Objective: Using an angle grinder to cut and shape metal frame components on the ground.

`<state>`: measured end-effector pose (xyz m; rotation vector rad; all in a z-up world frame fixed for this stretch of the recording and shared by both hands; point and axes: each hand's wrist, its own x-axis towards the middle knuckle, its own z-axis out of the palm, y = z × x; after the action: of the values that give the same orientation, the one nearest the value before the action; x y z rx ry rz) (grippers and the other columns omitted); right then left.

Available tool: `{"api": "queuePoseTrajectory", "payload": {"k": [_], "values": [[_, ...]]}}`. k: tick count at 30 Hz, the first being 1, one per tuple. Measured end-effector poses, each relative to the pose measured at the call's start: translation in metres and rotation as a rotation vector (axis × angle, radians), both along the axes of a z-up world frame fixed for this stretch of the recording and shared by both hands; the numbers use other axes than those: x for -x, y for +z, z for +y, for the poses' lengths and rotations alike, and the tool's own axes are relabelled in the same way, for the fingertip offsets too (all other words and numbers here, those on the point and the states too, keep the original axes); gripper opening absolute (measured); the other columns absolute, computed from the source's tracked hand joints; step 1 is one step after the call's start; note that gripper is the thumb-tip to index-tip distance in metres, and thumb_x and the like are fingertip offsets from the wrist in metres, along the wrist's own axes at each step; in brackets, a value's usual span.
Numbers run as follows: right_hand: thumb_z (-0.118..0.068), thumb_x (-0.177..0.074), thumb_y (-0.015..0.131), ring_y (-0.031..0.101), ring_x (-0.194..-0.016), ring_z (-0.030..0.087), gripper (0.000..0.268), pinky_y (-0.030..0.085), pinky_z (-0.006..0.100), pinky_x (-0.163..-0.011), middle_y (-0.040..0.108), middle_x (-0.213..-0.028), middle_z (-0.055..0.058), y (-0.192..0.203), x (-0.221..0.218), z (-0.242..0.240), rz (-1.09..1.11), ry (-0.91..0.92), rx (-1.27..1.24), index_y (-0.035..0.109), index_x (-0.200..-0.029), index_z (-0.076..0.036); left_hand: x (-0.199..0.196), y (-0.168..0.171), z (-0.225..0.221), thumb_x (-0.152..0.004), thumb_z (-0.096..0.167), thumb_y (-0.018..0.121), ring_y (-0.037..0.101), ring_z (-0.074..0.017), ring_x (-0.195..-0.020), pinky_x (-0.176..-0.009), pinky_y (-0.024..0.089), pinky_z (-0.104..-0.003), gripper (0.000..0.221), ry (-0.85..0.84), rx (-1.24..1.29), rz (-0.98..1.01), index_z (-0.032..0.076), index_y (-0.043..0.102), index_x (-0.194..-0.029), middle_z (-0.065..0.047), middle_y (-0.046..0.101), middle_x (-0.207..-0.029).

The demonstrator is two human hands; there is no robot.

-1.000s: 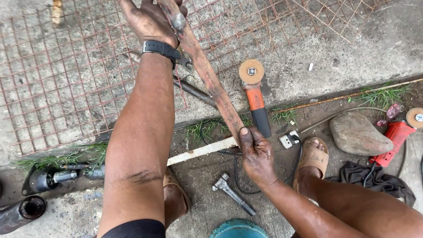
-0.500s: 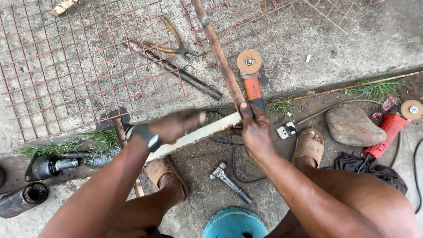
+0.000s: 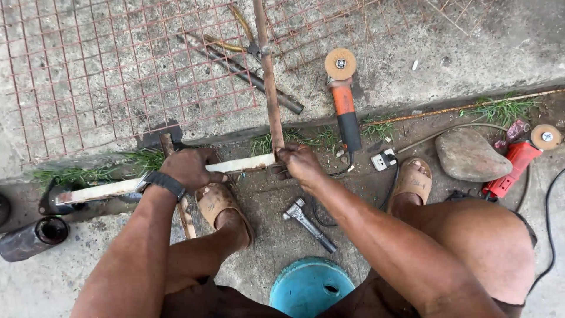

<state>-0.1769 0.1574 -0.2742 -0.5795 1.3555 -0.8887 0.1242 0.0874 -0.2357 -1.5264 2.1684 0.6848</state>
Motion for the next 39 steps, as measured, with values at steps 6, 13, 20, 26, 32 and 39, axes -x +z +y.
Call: {"api": "queuePoseTrajectory", "payload": {"k": [6, 13, 20, 26, 32, 39], "values": [[-0.014, -0.094, 0.07, 0.076, -0.063, 0.029, 0.015, 0.064, 0.037, -0.049, 0.068, -0.071, 0.015, 0.008, -0.006, 0.014, -0.061, -0.117, -0.012, 0.067, -0.088, -0.001, 0.011, 0.008, 0.002, -0.082, 0.057, 0.072, 0.075, -0.0395, -0.108, -0.093, 0.06, -0.055, 0.053, -0.032, -0.114, 0.028, 0.017, 0.073, -0.117, -0.015, 0.079, -0.109], [-0.014, -0.096, 0.067, 0.074, -0.053, 0.032, 0.018, 0.064, 0.039, -0.042, 0.056, -0.062, 0.006, 0.034, -0.019, 0.003, -0.158, -0.268, 0.042, 0.063, -0.081, -0.005, 0.04, 0.124, 0.02, -0.097, 0.043, 0.072, 0.07, -0.0387, -0.117, -0.097, 0.056, -0.054, 0.046, 0.346, 0.071, 0.435, 0.019, 0.066, -0.136, -0.016, 0.075, -0.122], [-0.011, -0.098, 0.066, 0.077, -0.061, 0.038, 0.015, 0.07, 0.043, -0.05, 0.068, -0.072, 0.02, 0.089, -0.021, -0.02, -0.205, -0.209, 0.165, 0.069, -0.087, 0.0, 0.09, 0.19, 0.106, -0.097, 0.032, 0.065, 0.065, -0.0228, -0.072, -0.063, 0.053, -0.039, 0.029, 1.349, -0.238, 1.293, 0.004, 0.069, -0.094, -0.011, 0.069, -0.083], [-0.011, -0.091, 0.072, 0.079, -0.067, 0.034, 0.011, 0.07, 0.044, -0.057, 0.074, -0.08, 0.023, 0.13, -0.025, -0.02, -0.414, -0.224, 0.185, 0.068, -0.09, -0.002, 0.121, 0.166, 0.095, -0.096, 0.046, 0.059, 0.032, -0.0489, -0.154, -0.125, 0.027, -0.062, 0.09, 1.657, -0.196, 1.613, 0.004, 0.018, -0.164, -0.033, 0.023, -0.168], [-0.011, -0.097, 0.068, 0.079, -0.075, 0.038, 0.011, 0.073, 0.045, -0.063, 0.074, -0.095, 0.026, 0.132, -0.008, -0.027, -0.448, -0.127, 0.286, 0.072, -0.103, -0.002, 0.129, 0.127, 0.067, -0.097, 0.015, 0.069, 0.048, -0.0515, -0.14, -0.117, 0.043, -0.064, 0.046, 1.764, -0.071, 1.931, 0.003, 0.046, -0.136, -0.033, 0.043, -0.15], [-0.014, -0.101, 0.068, 0.08, -0.085, 0.037, 0.027, 0.072, 0.04, -0.068, 0.073, -0.109, 0.019, 0.127, 0.005, -0.033, -0.273, -0.121, 0.559, 0.066, -0.123, 0.0, 0.148, 0.139, 0.049, -0.091, 0.018, 0.077, 0.061, -0.0326, -0.107, -0.097, 0.059, -0.051, 0.042, 1.702, -0.08, 1.945, 0.016, 0.039, -0.109, -0.015, 0.052, -0.115]]}}
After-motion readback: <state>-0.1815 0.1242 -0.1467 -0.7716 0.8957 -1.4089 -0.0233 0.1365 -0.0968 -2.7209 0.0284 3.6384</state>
